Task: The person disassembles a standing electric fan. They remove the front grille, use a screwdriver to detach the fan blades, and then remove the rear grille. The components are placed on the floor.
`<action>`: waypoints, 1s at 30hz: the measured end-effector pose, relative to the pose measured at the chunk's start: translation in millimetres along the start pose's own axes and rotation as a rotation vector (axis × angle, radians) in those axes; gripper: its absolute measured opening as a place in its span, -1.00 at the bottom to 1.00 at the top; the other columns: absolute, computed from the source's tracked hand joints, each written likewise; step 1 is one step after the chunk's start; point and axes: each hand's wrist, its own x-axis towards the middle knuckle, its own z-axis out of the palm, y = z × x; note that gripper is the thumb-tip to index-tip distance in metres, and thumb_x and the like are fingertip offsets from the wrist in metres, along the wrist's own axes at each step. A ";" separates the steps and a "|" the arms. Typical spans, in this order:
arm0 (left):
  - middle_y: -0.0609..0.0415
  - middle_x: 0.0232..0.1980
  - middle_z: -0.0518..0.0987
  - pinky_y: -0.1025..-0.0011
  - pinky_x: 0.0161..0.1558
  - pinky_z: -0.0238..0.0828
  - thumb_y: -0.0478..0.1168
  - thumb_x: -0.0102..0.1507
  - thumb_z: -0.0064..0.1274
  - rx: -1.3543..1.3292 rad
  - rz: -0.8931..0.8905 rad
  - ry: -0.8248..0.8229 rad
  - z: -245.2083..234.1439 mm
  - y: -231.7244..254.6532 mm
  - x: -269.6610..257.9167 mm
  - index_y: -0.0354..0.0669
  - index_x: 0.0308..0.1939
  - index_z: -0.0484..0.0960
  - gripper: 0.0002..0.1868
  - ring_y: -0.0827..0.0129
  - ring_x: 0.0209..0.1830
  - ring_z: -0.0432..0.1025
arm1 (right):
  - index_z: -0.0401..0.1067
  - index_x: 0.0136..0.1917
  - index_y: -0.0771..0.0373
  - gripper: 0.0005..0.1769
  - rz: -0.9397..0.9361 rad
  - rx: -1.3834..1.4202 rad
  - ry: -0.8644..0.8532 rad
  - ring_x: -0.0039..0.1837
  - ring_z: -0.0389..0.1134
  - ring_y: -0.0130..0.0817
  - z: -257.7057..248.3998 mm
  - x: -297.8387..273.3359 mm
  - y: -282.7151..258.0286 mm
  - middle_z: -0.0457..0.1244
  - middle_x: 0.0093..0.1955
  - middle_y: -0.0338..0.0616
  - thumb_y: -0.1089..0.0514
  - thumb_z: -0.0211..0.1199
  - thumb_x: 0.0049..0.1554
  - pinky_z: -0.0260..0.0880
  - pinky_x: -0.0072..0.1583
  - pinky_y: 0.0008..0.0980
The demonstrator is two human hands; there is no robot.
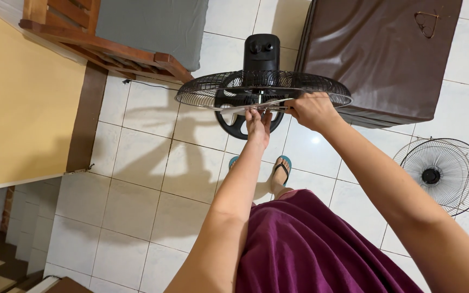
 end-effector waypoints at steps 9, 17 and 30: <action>0.06 0.31 0.25 0.37 0.24 0.38 -0.01 0.39 -0.42 0.067 0.005 0.021 -3.1 6.2 5.5 0.30 0.43 0.03 -0.51 0.33 0.15 0.32 | 0.54 0.09 -0.12 -0.70 0.076 0.178 -0.154 -0.09 0.41 -0.14 7.2 13.2 1.7 0.38 -0.19 -0.13 -0.15 0.14 0.15 0.38 -0.03 -0.12; 0.10 0.33 0.23 0.36 0.19 0.36 0.01 0.37 -0.43 0.041 -0.015 0.026 2.3 6.3 -4.3 0.45 0.44 -0.10 -0.46 0.31 0.16 0.33 | 0.54 0.11 0.06 -0.45 0.309 0.661 -0.362 -0.22 0.34 -0.29 36.4 9.4 19.7 0.39 -0.22 -0.04 -0.33 -0.03 0.22 0.37 -0.10 -0.27; 0.08 0.29 0.29 0.37 0.17 0.42 0.00 0.39 -0.47 0.131 0.003 0.035 3.9 9.7 -2.7 0.33 0.45 -0.06 -0.48 0.30 0.17 0.37 | 0.51 0.07 0.10 -0.67 0.168 0.221 -0.141 0.07 0.40 -0.05 19.6 9.5 25.3 0.38 -0.03 -0.03 -0.06 0.01 0.24 0.35 0.14 -0.09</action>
